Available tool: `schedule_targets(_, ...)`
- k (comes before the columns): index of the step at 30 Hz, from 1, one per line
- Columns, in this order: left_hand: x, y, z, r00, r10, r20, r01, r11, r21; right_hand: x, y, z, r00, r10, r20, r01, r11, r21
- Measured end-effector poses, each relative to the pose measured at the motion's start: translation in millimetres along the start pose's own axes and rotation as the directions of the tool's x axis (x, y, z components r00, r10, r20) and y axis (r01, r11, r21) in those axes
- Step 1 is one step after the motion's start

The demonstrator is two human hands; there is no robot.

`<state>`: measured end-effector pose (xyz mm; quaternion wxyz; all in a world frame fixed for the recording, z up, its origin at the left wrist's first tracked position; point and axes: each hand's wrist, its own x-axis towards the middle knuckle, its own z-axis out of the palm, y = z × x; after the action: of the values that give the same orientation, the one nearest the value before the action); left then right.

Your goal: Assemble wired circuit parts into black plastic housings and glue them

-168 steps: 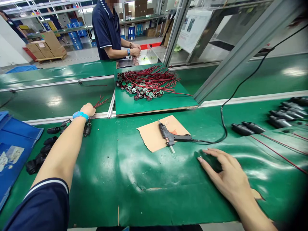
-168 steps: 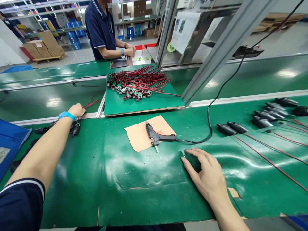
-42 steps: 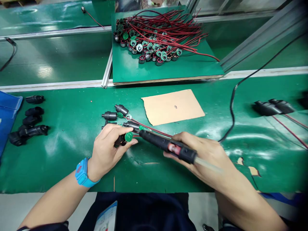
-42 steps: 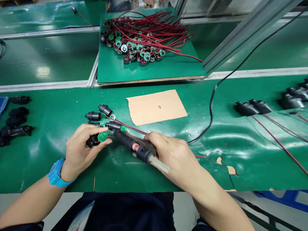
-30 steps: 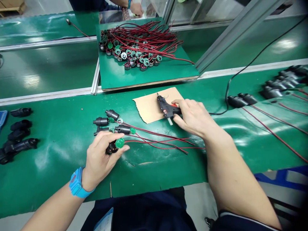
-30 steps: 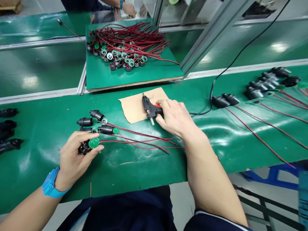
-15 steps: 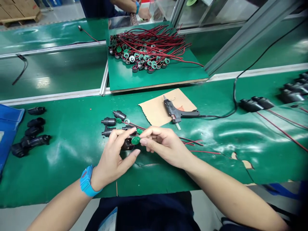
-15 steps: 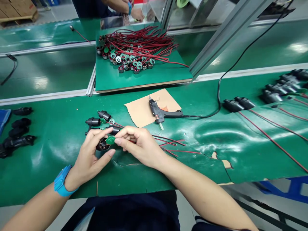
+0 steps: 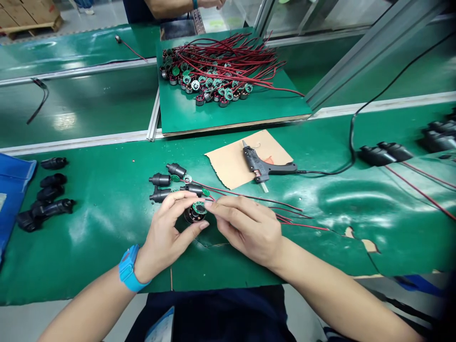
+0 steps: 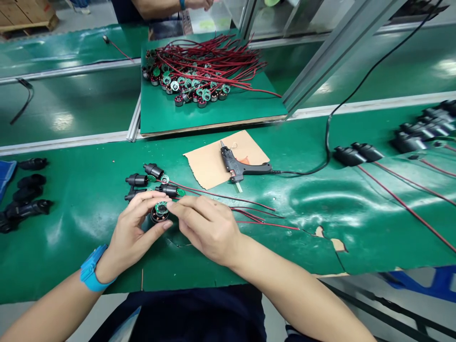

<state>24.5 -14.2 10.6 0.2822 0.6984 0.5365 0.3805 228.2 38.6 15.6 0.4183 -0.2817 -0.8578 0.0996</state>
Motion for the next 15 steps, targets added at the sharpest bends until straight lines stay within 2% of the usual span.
schedule_targets(4,1,1,-1.9,1.000,-0.005,0.002,0.005,1.000,-0.019,-7,0,0,0.998,-0.069,-0.005,0.069,0.997,-0.022)
schedule_targets(9,2,2,-2.7,0.998,-0.068,0.016,0.069,0.996,-0.060,-9,-1,-1,0.985,-0.170,-0.001,0.170,0.984,-0.050)
schedule_targets(15,2,-1,-4.5,0.999,-0.050,0.017,0.051,0.995,-0.082,-3,-10,-10,0.956,-0.276,0.100,0.292,0.924,-0.247)
